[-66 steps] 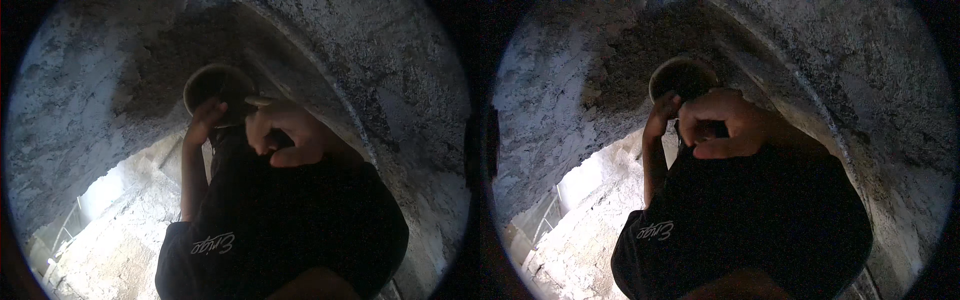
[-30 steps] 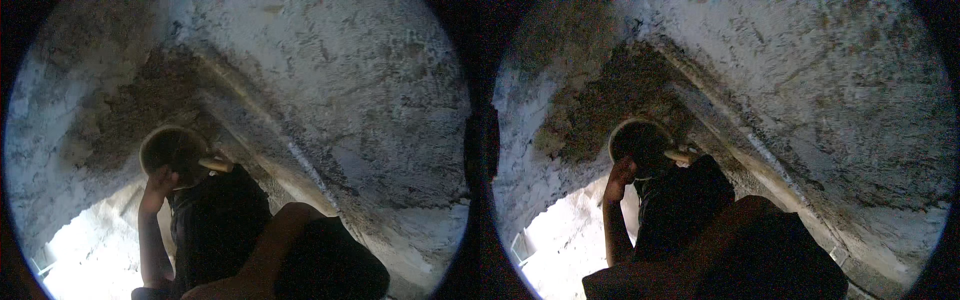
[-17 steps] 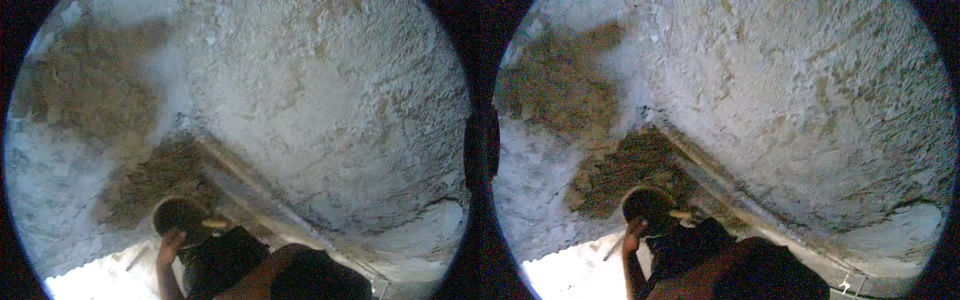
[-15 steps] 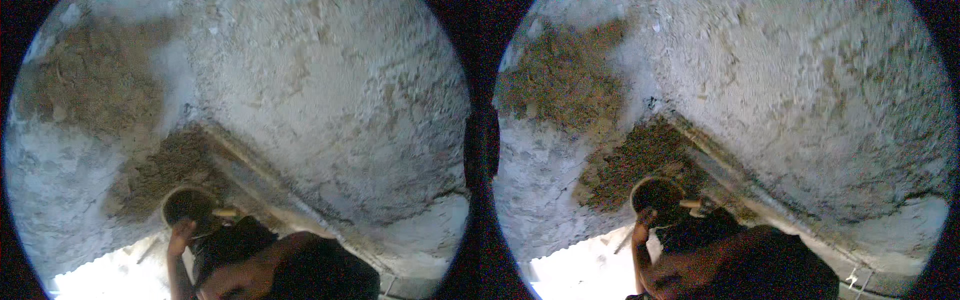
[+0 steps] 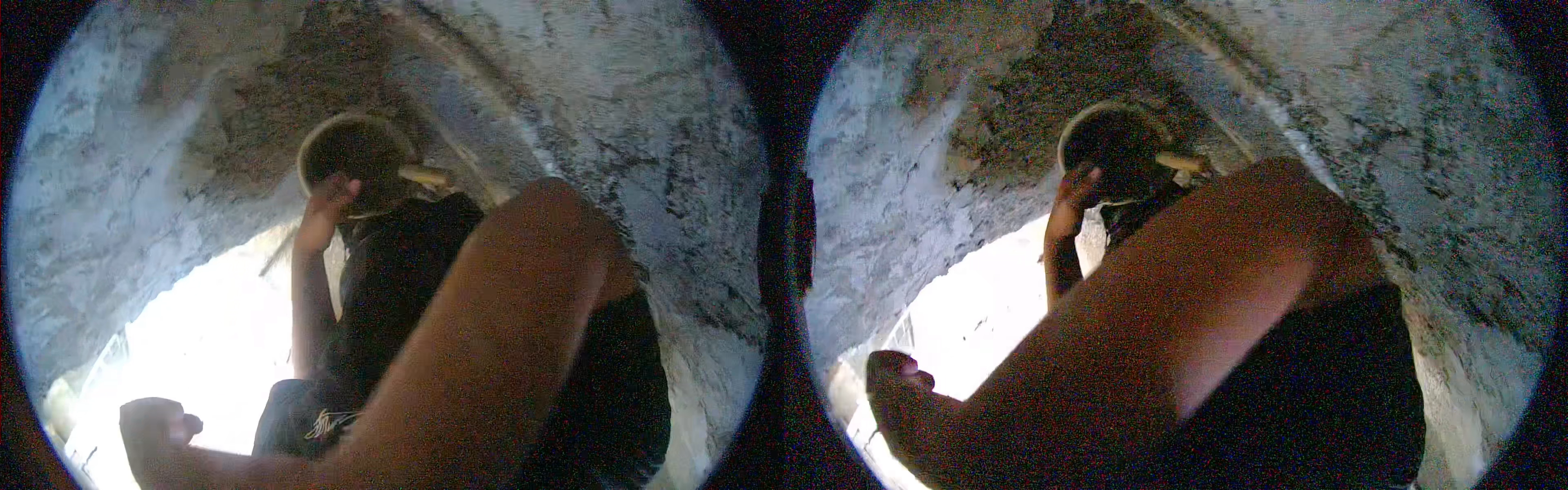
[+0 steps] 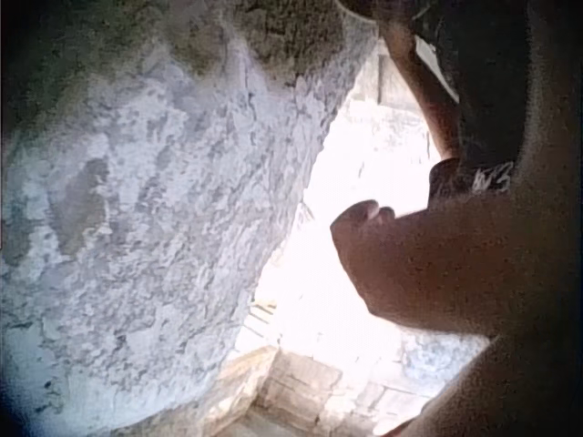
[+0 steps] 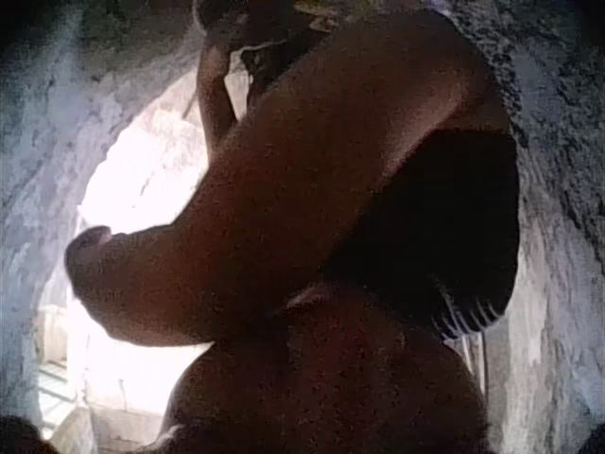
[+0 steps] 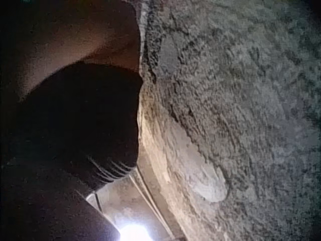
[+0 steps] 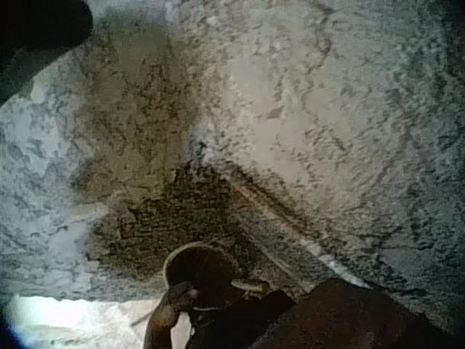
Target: The person applies plaster to a stone wall using a trowel, scooping it from a bucket and spreading it onto the surface.
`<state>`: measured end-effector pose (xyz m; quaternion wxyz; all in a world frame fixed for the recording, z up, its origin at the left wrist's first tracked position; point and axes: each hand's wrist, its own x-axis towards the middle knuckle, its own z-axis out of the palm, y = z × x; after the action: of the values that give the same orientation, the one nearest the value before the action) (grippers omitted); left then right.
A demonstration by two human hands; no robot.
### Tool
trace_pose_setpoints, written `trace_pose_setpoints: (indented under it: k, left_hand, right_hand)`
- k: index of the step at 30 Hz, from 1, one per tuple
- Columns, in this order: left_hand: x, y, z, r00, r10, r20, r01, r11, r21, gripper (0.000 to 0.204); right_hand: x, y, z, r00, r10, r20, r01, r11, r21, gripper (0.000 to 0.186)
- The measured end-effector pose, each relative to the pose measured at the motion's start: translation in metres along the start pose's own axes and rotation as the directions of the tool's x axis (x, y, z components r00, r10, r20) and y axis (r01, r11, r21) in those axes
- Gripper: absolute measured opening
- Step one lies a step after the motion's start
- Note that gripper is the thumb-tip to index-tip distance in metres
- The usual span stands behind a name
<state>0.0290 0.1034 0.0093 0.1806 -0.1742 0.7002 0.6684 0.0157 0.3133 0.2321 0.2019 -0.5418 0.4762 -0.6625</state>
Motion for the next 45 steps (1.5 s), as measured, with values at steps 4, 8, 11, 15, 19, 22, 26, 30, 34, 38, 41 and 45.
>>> trace_pose_setpoints:
  k: [4,8,11,15,19,22,26,30,34,38,41,45]
  left_hand:
    - [-0.005,0.0,-0.002,0.984,-0.166,-0.069,0.166,0.986,-0.005,0.063]
    - [-0.012,0.009,-0.003,0.991,-0.112,-0.077,0.108,0.993,-0.047,0.059]
    - [-0.015,0.013,-0.001,0.998,-0.044,-0.043,0.044,0.999,0.001,0.051]
    - [-0.011,0.011,-0.009,0.999,0.041,-0.035,-0.039,0.997,0.063,0.036]
    - [-0.011,0.008,-0.016,0.998,0.049,0.029,-0.053,0.989,0.141,0.038]
    - [-0.014,0.008,-0.015,0.995,0.103,-0.006,-0.1,0.977,0.186,0.037]
    - [-0.009,0.004,-0.01,0.996,0.083,0.01,-0.084,0.99,0.113,0.038]
    - [-0.007,0.0,-0.015,0.989,0.134,0.065,-0.144,0.969,0.201,0.037]
    - [-0.011,0.003,-0.016,0.991,0.117,0.065,-0.121,0.991,0.057,0.035]
    - [-0.012,0.007,-0.016,0.996,0.072,0.061,-0.074,0.997,0.032,0.035]
    - [-0.011,0.01,-0.019,0.997,0.019,0.073,-0.023,0.999,0.049,0.037]
    - [-0.008,0.008,-0.02,0.997,0.052,0.062,-0.055,0.997,0.048,0.034]
  right_hand:
    - [-0.011,0.005,0.009,1.0,0.026,-0.016,-0.025,0.998,0.056,0.021]
    - [-0.014,0.005,0.01,0.998,0.059,0.006,-0.059,0.997,0.047,0.02]
    - [-0.016,0.005,0.01,0.997,0.074,0.023,-0.075,0.996,0.039,0.02]
    - [-0.019,0.007,0.009,0.993,0.096,0.061,-0.097,0.995,0.013,0.019]
    - [-0.018,0.008,0.011,0.989,0.12,0.087,-0.121,0.993,0.003,0.019]
    - [-0.019,0.009,0.012,0.986,0.131,0.103,-0.13,0.991,-0.012,0.019]
    - [-0.02,0.008,0.011,0.981,0.141,0.132,-0.137,0.99,-0.04,0.019]
    - [-0.02,0.005,0.002,0.975,0.153,0.162,-0.139,0.986,-0.093,0.02]
    - [-0.018,-0.004,-0.023,0.97,0.192,0.148,-0.161,0.966,-0.203,0.021]
    - [-0.016,-0.015,-0.06,0.971,0.238,0.013,-0.214,0.894,-0.394,0.022]
    - [-0.014,0.007,-0.081,0.949,0.298,-0.108,-0.305,0.771,-0.558,0.023]
    - [-0.024,0.048,-0.086,0.889,0.319,-0.329,-0.452,0.731,-0.511,0.02]
